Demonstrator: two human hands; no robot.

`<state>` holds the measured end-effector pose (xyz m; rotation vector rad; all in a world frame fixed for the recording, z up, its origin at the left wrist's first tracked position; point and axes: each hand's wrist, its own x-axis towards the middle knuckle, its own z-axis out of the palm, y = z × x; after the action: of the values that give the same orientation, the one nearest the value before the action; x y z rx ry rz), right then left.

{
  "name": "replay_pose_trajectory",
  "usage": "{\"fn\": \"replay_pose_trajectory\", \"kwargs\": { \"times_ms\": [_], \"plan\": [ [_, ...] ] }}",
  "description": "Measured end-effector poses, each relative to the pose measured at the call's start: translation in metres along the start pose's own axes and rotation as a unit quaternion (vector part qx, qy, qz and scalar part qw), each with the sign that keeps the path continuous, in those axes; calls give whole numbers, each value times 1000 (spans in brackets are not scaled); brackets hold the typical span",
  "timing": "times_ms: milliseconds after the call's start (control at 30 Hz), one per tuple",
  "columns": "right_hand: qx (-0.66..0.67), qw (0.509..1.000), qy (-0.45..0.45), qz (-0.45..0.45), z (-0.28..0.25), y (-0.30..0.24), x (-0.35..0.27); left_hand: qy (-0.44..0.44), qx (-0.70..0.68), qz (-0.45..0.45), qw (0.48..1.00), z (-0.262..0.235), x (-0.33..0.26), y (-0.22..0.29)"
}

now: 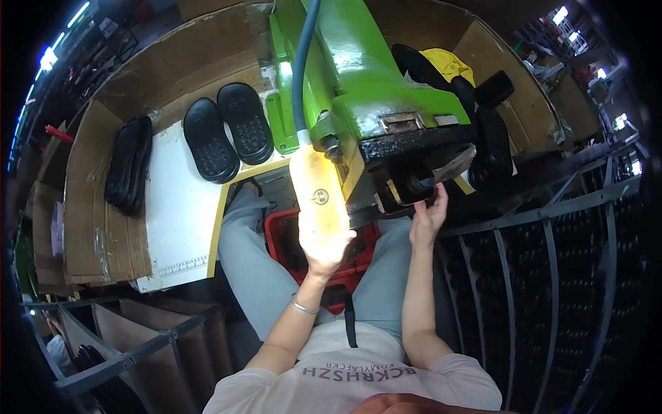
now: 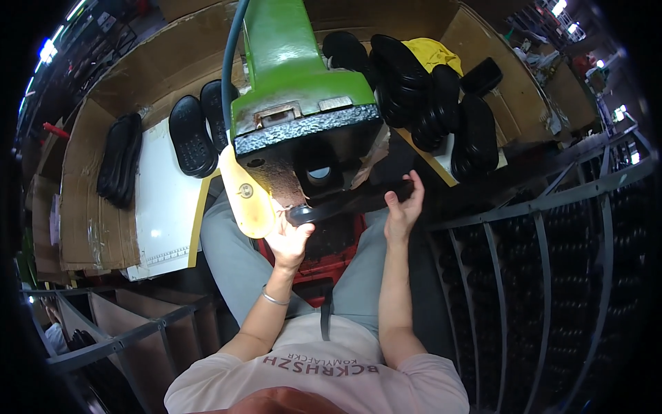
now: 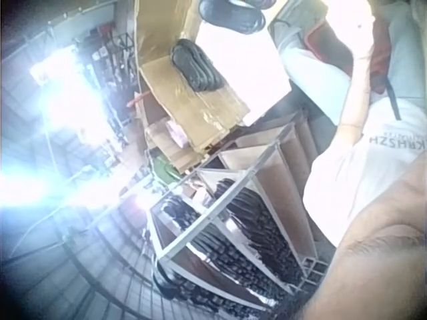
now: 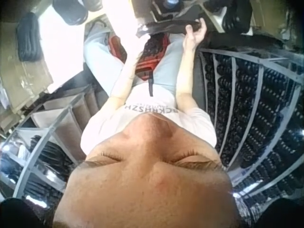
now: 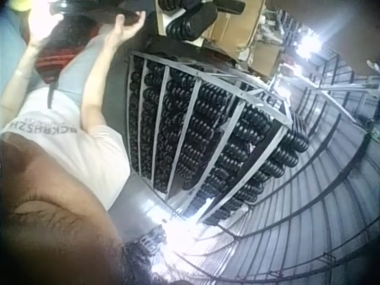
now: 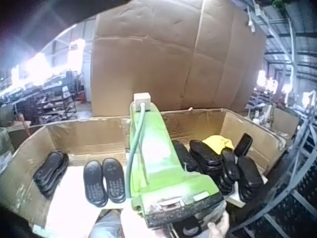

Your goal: The recorder is processing the edges of shoe soles using an industrial buffing/trimming machine.

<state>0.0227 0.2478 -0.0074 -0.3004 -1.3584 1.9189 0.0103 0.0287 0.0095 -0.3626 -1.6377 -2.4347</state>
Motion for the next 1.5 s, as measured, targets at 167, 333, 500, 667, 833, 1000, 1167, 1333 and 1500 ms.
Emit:
{"fn": "replay_pose_trajectory", "kwargs": {
  "times_ms": [167, 333, 500, 667, 833, 1000, 1167, 1333, 1500],
  "plan": [
    [-165, 976, 0, -141, 8, -46, 9, 28, 12, 48, 998, -2, 6, 7],
    [-171, 970, -62, -159, 42, -65, -8, 8, -37, 13, 999, -38, 14, 28],
    [-97, 978, -177, -43, 79, -40, -52, 32, -123, -1, 992, -110, 19, 80],
    [-183, 960, -205, 50, 65, -3, -96, 40, 50, 191, 979, -158, 25, 186],
    [-185, 924, -276, 188, 47, 17, -146, 4, 329, 385, 862, -149, 74, 204],
    [-165, 901, -315, 250, 56, 8, -174, -17, 537, 317, 782, -154, 148, 118],
    [-169, 886, -333, 274, 52, 6, -176, -94, 656, 182, 727, -167, 156, 84],
    [-189, 936, -201, 221, 42, 3, -157, -25, 625, 172, 761, -190, 157, 105],
    [-115, 991, -51, 50, 49, -27, -103, 111, 772, 223, 585, -278, 194, 165]
  ]
}}
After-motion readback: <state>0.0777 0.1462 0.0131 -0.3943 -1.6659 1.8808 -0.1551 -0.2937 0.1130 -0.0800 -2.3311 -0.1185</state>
